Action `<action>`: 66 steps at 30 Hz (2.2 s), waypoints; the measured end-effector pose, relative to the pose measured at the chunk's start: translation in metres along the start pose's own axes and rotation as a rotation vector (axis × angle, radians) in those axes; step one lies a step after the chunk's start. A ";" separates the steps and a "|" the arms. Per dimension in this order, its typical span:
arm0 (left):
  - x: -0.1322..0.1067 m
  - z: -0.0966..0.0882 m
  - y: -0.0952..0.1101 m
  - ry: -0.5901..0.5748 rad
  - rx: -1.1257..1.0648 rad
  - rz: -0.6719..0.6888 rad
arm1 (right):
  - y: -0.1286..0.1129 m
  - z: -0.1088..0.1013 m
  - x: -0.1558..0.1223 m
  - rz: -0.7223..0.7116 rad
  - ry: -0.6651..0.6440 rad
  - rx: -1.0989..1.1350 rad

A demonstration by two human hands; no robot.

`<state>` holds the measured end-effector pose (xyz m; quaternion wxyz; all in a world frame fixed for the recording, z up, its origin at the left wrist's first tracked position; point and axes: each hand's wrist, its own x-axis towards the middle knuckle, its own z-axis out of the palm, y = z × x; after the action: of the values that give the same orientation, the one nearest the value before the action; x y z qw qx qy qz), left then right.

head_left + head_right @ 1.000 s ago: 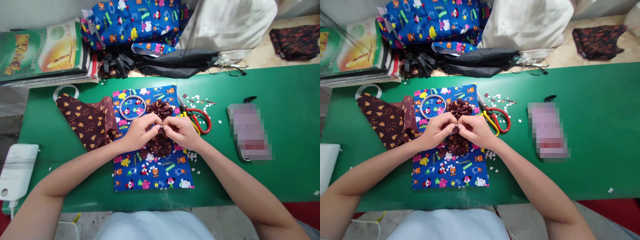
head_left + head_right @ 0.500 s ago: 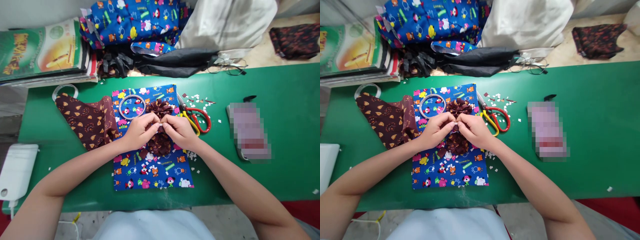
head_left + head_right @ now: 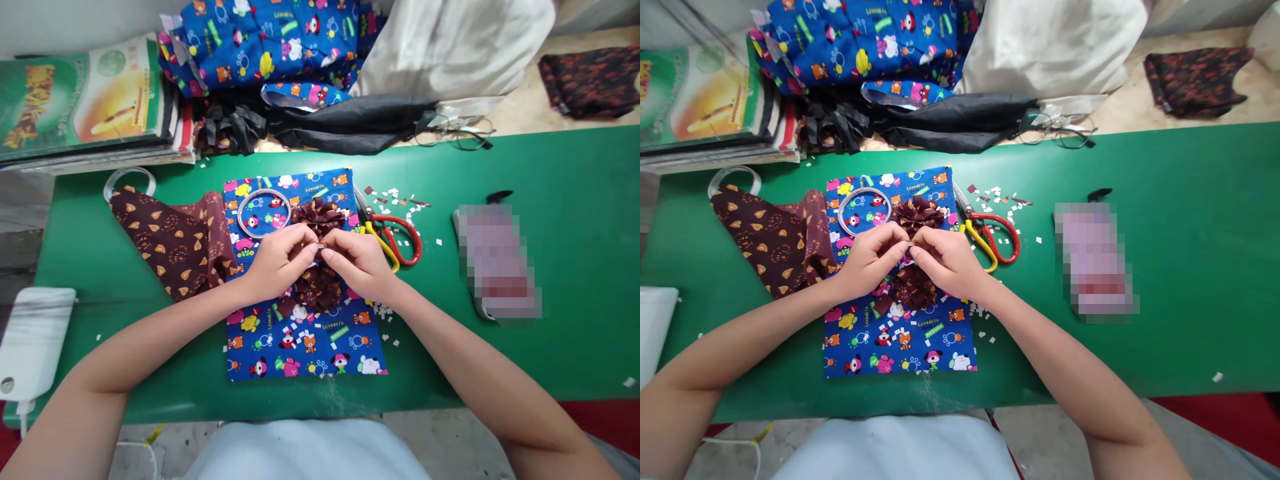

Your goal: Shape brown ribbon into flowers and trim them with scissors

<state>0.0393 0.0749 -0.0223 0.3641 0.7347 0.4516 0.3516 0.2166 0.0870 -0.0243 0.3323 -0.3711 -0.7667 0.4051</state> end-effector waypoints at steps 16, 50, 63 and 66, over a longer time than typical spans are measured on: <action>0.000 0.001 -0.001 -0.025 0.066 0.057 | 0.001 0.002 0.001 0.017 0.071 -0.026; -0.002 0.001 0.001 -0.062 0.128 0.079 | 0.001 0.002 0.001 -0.021 0.080 -0.054; -0.002 0.002 -0.001 -0.040 0.115 0.087 | 0.002 0.002 0.001 -0.031 0.057 -0.034; -0.001 0.001 -0.002 -0.032 0.085 0.082 | 0.002 0.001 0.001 -0.038 0.063 -0.015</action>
<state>0.0395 0.0745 -0.0244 0.3250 0.7729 0.4298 0.3350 0.2157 0.0881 -0.0265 0.3611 -0.3718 -0.7657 0.3810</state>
